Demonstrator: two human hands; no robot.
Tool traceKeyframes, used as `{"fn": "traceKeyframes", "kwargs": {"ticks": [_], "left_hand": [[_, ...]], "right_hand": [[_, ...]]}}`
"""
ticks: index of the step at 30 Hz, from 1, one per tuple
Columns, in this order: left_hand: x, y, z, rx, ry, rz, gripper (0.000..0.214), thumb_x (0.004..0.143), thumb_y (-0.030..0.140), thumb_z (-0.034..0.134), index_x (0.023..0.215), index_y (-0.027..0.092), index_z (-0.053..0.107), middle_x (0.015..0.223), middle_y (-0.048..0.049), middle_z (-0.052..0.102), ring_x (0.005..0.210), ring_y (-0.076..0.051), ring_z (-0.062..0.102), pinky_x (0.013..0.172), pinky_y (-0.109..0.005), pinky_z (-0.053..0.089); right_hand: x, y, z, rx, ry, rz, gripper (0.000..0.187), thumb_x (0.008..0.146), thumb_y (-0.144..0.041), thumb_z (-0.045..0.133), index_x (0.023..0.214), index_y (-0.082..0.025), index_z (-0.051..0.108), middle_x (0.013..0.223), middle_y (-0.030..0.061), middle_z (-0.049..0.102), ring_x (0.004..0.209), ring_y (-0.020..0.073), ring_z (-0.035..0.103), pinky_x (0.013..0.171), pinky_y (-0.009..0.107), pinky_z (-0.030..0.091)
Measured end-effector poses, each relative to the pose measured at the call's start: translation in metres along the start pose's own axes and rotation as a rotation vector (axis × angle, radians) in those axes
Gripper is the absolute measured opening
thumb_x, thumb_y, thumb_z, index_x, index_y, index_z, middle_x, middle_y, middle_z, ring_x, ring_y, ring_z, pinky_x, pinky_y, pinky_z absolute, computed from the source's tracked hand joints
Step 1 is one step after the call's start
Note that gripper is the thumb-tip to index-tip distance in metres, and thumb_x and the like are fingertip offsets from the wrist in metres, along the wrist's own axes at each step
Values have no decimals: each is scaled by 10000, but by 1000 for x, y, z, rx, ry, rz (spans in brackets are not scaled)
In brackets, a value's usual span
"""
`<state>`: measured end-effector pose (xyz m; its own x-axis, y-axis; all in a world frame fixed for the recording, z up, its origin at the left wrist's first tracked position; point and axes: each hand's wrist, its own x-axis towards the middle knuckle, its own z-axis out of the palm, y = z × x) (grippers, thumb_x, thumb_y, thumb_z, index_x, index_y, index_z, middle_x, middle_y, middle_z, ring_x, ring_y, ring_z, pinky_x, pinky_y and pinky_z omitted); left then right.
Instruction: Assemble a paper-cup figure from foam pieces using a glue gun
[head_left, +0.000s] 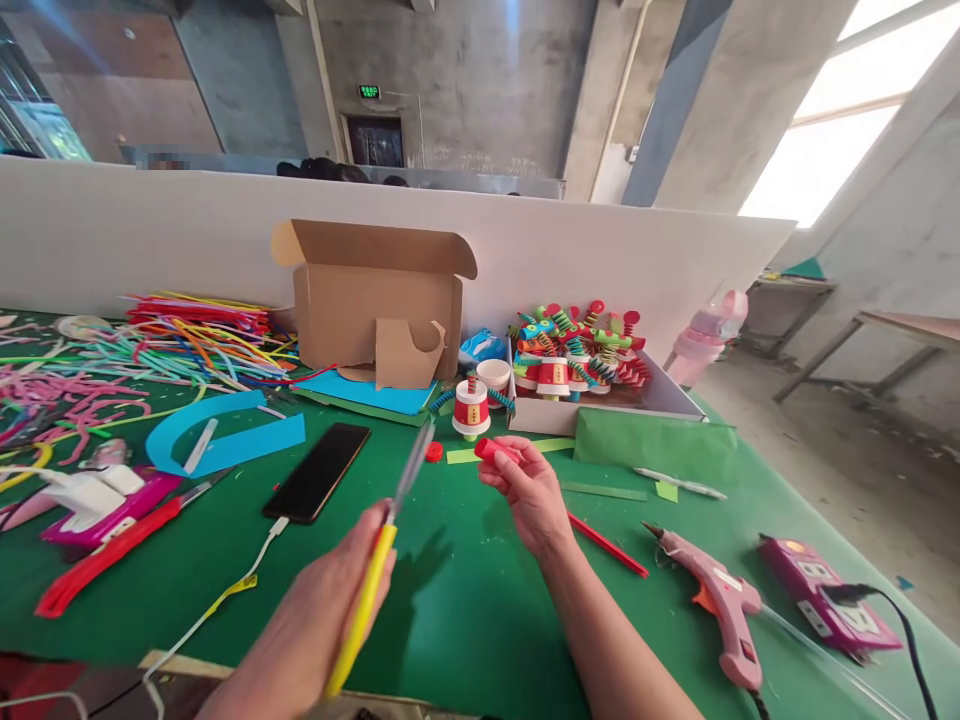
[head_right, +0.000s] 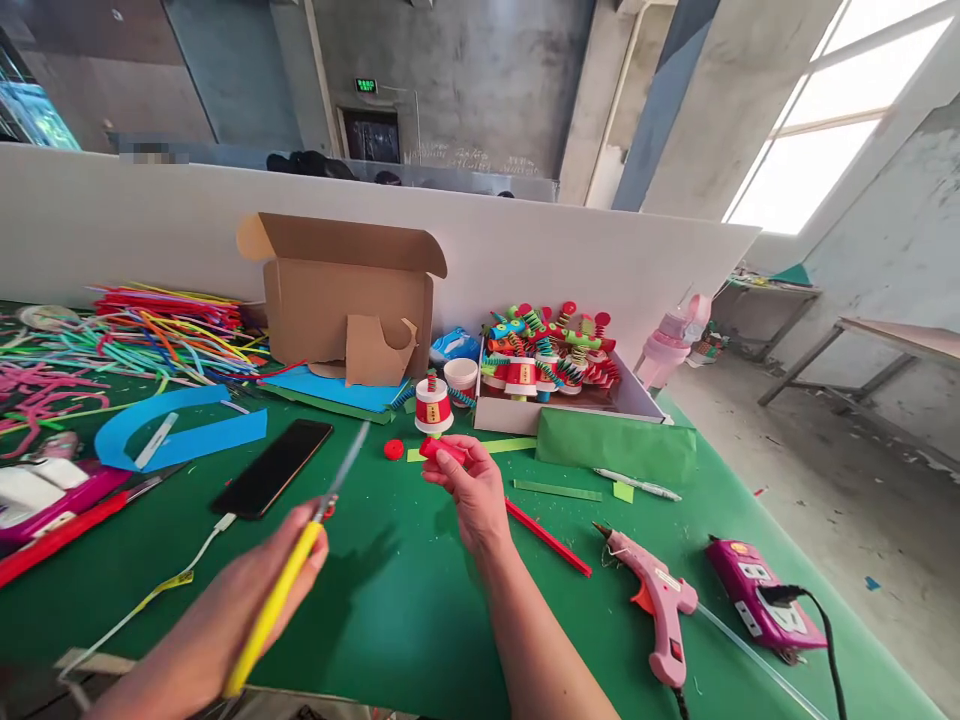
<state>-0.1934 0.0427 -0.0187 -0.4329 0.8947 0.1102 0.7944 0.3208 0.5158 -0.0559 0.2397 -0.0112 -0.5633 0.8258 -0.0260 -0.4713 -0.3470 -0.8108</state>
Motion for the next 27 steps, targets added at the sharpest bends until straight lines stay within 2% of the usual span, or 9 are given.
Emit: {"fn": "traceKeyframes", "kwargs": {"ticks": [3,9,18,27], "left_hand": [[10,27,9,26,-120,96,443,935,231,317,1372,221,385,927,-62,701,690,-185,688,598,-244,510],[24,54,8,194,-242,91,514,893,116,325,1402,177,291,1133,-130,651,762,-192,683,666,-275,508],[27,61,6,194,-314,67,487,913,106,286,1396,157,247,1161,-142,633,821,-220,685,709,-333,518],[28,65,6,194,-344,34,505,901,79,290,1399,152,252,1150,-129,631,730,-200,675,642,-308,487]], "right_hand": [[1,2,-1,-20,9,-22,394,548,-363,913,838,-192,708,755,3,747,637,129,688,628,239,576],[0,4,-1,-26,-35,-59,350,599,-367,893,843,-196,708,793,12,752,687,138,695,662,252,583],[1,5,-2,-33,-53,-77,317,606,-362,894,824,-204,727,798,5,757,688,109,680,661,207,573],[3,6,-3,-48,-51,-82,317,601,-371,893,813,-204,728,805,12,753,713,125,681,671,229,582]]}}
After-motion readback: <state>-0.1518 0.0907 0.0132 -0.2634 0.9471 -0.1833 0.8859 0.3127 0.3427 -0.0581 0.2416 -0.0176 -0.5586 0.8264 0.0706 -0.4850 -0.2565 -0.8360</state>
